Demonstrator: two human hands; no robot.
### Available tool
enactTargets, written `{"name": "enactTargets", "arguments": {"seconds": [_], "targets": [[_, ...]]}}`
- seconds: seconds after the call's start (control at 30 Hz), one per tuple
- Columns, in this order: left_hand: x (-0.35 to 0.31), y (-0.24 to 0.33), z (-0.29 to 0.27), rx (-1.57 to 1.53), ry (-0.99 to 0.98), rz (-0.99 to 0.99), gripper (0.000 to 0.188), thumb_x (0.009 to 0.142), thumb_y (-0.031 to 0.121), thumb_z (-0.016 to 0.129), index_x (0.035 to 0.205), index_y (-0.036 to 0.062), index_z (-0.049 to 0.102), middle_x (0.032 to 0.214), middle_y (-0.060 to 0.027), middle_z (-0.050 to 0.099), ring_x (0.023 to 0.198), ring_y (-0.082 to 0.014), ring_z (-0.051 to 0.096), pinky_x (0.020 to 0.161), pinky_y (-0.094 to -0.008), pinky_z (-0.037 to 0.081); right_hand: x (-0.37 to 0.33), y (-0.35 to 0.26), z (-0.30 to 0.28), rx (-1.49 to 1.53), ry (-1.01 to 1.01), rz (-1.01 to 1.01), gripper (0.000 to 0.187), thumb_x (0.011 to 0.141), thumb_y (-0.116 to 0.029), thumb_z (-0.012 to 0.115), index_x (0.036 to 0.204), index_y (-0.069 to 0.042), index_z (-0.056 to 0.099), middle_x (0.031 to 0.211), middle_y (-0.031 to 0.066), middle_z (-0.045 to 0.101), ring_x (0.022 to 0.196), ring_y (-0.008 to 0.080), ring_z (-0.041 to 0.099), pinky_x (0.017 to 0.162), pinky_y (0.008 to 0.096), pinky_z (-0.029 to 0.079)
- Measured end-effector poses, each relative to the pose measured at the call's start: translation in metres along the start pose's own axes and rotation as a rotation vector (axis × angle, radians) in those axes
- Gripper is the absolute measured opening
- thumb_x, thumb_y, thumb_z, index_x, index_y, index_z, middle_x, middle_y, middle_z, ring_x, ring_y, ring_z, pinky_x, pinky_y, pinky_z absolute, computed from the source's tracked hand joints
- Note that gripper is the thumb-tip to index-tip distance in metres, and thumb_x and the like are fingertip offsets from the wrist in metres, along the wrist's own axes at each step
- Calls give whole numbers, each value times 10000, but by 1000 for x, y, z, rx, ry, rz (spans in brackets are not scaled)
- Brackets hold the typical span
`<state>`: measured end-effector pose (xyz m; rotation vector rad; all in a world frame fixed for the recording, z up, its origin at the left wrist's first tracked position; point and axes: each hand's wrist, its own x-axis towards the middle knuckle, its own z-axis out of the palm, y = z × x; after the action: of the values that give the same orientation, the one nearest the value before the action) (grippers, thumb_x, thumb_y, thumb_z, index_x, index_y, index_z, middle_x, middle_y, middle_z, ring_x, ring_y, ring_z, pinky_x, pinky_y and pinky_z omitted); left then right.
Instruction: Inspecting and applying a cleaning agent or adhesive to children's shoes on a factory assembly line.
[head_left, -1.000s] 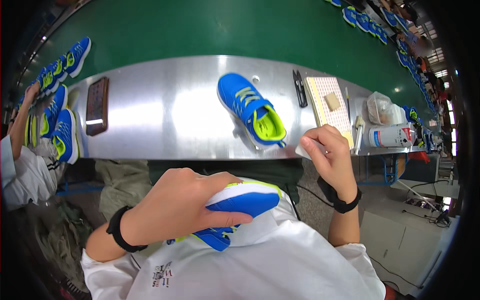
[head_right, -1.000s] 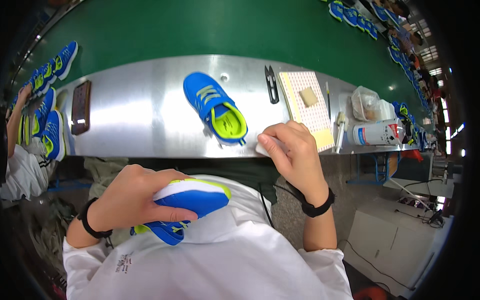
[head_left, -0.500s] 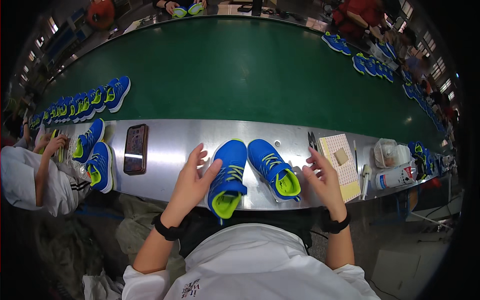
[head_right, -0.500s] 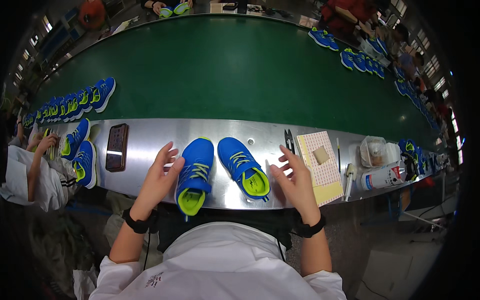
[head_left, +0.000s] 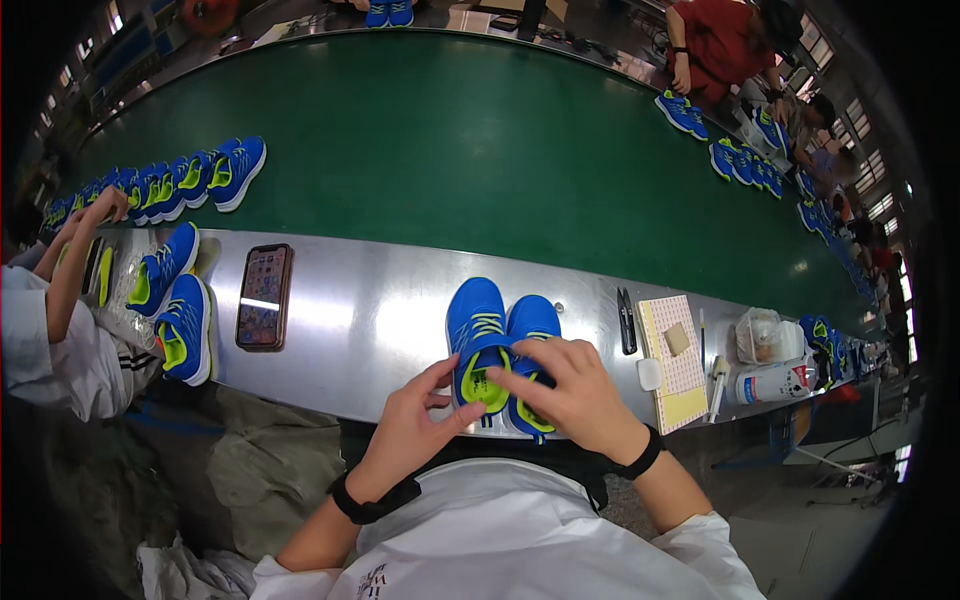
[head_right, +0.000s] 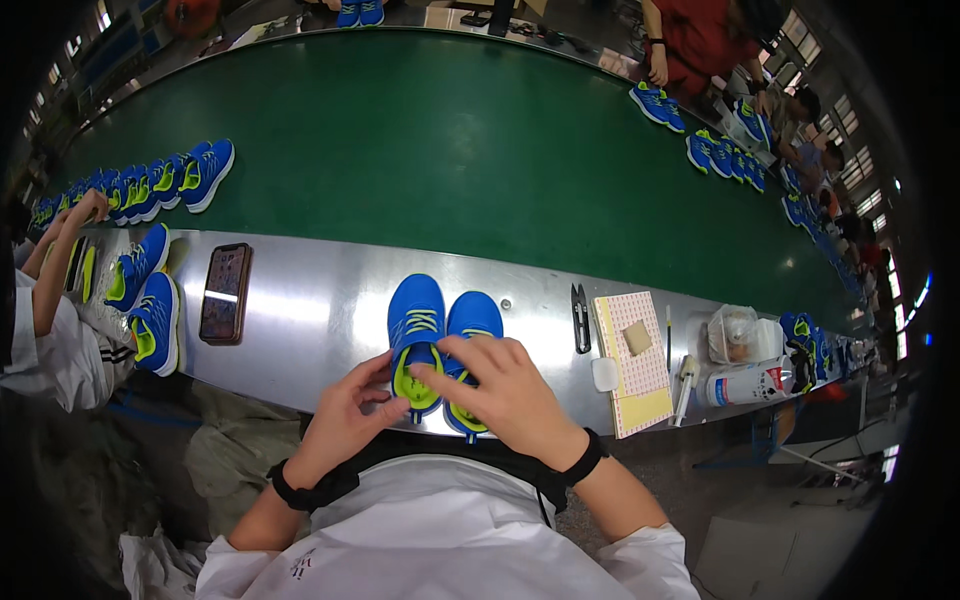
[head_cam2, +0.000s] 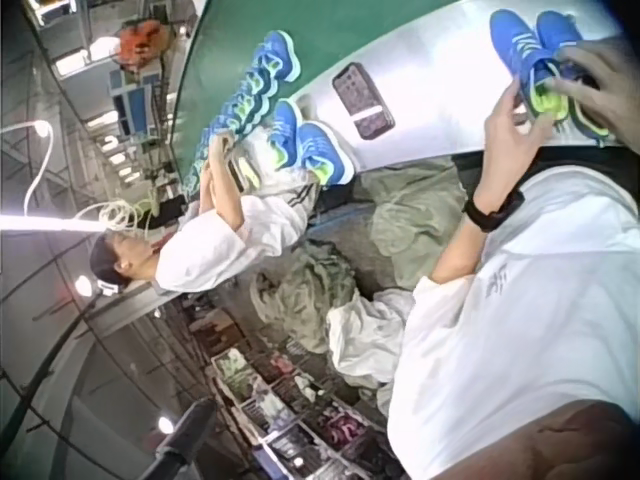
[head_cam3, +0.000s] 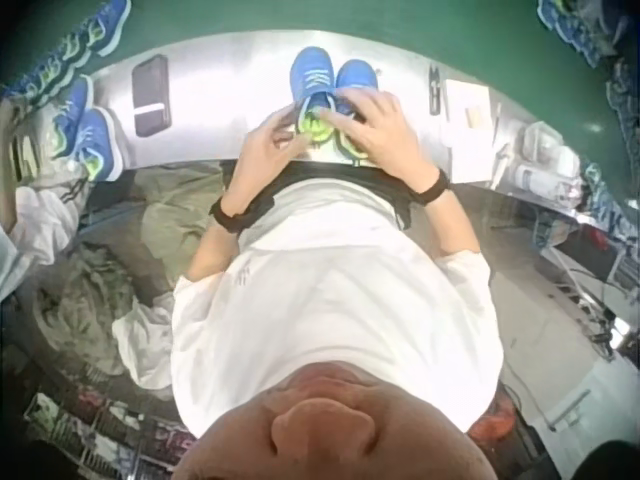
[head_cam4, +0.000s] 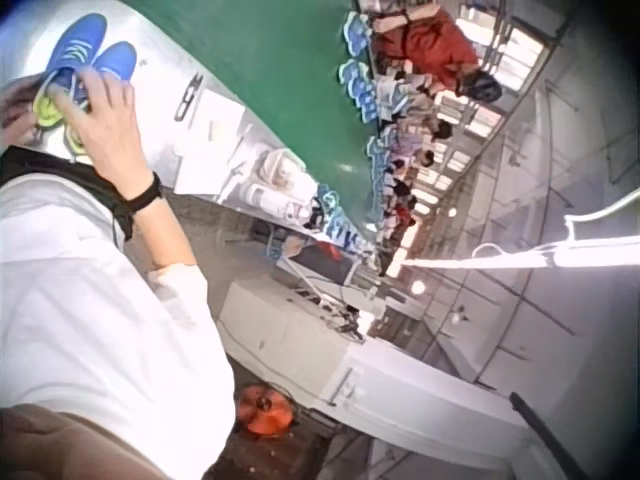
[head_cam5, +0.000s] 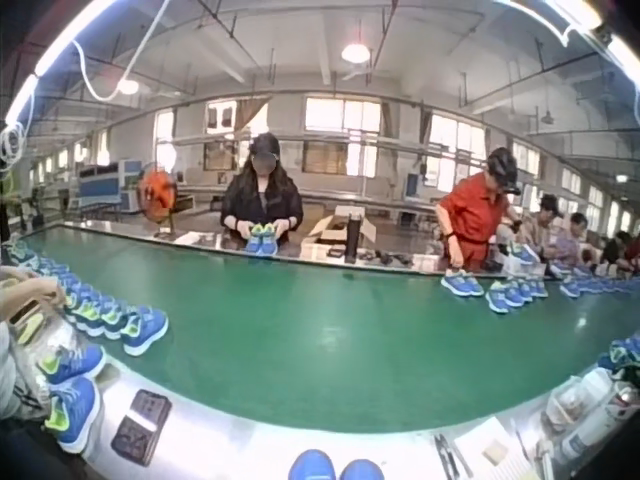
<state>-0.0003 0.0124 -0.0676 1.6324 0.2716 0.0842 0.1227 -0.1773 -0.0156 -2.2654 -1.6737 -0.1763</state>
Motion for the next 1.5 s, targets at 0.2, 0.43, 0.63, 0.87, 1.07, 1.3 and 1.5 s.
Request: {"name": "enactTargets", "arguments": {"seconds": [0.2, 0.43, 0.63, 0.87, 1.07, 1.3, 1.5], "targets": [[20, -27, -7, -257, 175, -124, 421, 977, 253, 538, 1284, -33, 500, 1065, -98, 635, 935, -115, 595, 809, -260, 499, 11, 17, -1, -251, -239, -368, 296, 775, -177, 596, 1071, -190, 609, 1213, -31, 540, 1009, 157, 520, 795, 345, 374], [10, 34, 21, -816, -27, -121, 436, 990, 340, 494, 1247, -12, 480, 1081, -61, 612, 926, -73, 582, 813, -221, 485, -34, -18, -8, -525, 139, -436, 113, 821, -287, 574, 919, -309, 624, 1072, -152, 556, 938, 67, 473, 744, 313, 259], [3, 57, 28, -660, -63, -46, 399, 963, 296, 560, 1195, -23, 501, 1034, -71, 628, 892, -77, 588, 788, -220, 493, -46, -29, -16, -520, 154, -428, 162, 799, -311, 577, 942, -290, 649, 1086, -149, 581, 1007, 54, 467, 792, 350, 259], [-2, 50, 35, -597, 30, 44, 327, 962, 254, 565, 1125, -26, 525, 971, -78, 629, 870, -82, 577, 765, -226, 484, -47, -33, -24, -594, 149, -548, 212, 801, -322, 564, 963, -230, 665, 1107, -135, 600, 1016, 49, 468, 904, 364, 250], [-6, 49, 36, -609, 24, 78, 297, 962, 220, 566, 1118, -30, 529, 971, -71, 629, 872, -80, 578, 768, -223, 483, -53, -42, -25, -587, 146, -550, 194, 777, -288, 635, 963, -282, 690, 1049, -154, 588, 898, 54, 421, 772, 360, 248], [-4, 44, 31, -652, 12, 25, 321, 965, 207, 562, 1169, -36, 520, 1015, -69, 633, 896, -80, 586, 791, -215, 484, -41, -44, -32, -573, 93, -566, 188, 787, -286, 624, 969, -266, 669, 1063, -157, 580, 904, 73, 407, 715, 305, 250], [9, 51, 23, -667, -62, -30, 384, 980, 259, 528, 1225, -35, 494, 1058, -88, 634, 939, -101, 597, 832, -234, 491, -33, -38, -36, -556, 143, -479, 167, 787, -266, 612, 945, -251, 666, 1059, -131, 594, 895, 82, 446, 758, 329, 273]]}}
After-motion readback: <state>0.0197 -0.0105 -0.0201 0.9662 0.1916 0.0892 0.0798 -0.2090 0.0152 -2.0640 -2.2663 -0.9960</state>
